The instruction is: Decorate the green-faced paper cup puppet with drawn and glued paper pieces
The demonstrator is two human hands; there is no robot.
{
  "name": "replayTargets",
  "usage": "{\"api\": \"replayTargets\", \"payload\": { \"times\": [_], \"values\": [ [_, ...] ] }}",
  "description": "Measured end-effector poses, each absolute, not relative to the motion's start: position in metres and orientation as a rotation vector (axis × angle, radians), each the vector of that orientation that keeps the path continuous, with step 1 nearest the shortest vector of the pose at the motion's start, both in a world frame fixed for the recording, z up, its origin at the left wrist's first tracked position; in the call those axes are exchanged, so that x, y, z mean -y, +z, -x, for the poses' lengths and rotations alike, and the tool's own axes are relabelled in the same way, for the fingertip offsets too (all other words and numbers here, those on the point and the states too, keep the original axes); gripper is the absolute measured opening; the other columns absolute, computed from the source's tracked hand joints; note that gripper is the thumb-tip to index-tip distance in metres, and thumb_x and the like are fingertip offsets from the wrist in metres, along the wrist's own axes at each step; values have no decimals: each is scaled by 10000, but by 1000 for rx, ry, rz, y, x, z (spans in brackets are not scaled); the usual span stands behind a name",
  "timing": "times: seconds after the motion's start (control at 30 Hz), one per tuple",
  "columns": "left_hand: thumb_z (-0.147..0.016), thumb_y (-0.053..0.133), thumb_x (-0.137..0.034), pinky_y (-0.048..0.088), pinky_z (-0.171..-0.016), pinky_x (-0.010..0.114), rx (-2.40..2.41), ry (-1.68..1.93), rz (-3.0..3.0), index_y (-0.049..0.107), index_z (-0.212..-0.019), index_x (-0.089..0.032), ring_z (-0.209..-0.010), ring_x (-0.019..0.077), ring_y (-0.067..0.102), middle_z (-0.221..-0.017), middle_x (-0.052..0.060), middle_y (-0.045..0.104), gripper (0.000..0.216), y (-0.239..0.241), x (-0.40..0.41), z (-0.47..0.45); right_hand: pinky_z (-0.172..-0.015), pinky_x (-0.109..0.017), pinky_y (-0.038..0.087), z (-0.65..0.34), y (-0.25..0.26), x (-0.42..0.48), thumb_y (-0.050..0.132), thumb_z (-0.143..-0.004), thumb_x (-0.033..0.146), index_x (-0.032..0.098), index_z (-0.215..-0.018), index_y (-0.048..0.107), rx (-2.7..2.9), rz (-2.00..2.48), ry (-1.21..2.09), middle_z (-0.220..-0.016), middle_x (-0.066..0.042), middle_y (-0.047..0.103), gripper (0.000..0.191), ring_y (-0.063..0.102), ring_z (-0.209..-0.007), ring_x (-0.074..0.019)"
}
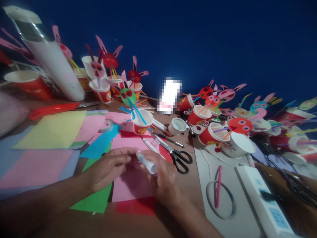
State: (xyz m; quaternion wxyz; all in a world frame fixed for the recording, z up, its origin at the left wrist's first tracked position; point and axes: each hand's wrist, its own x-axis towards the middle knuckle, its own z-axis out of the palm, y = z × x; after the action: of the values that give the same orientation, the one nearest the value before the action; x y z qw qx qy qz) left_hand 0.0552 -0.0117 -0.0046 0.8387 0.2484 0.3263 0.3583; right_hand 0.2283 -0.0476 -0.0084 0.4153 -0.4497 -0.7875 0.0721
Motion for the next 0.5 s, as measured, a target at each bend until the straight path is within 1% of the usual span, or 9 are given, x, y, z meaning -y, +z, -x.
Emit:
{"api": "replayTargets", "payload": {
  "times": [0.13,0.4,0.5],
  "values": [
    [-669,596,-84,398,-749,298,-747,768,-549,670,-859,-115,-782,168,570,-774,58,650,206,-2,12,-56,-754,-279,525,-228,-7,48,518,-812,190,215,-1057,479,1980,1137,172,-1011,-78,660,249,640,-925,-179],
    [-668,586,-72,392,-724,277,-789,786,-578,674,-933,-126,-762,149,556,-794,51,651,285,0,11,-56,-770,-281,521,-230,-3,50,518,-806,175,206,-1051,481,1984,1132,198,-1022,-82,655,250,629,-948,-177],
    [-665,582,-69,388,-726,274,-804,777,-583,674,-933,-125,-750,143,554,-795,50,653,288,-1,11,-56,-764,-287,523,-229,-3,50,512,-808,177,204,-1053,480,1985,1120,198,-1017,-85,656,248,630,-950,-183]
  ]
}}
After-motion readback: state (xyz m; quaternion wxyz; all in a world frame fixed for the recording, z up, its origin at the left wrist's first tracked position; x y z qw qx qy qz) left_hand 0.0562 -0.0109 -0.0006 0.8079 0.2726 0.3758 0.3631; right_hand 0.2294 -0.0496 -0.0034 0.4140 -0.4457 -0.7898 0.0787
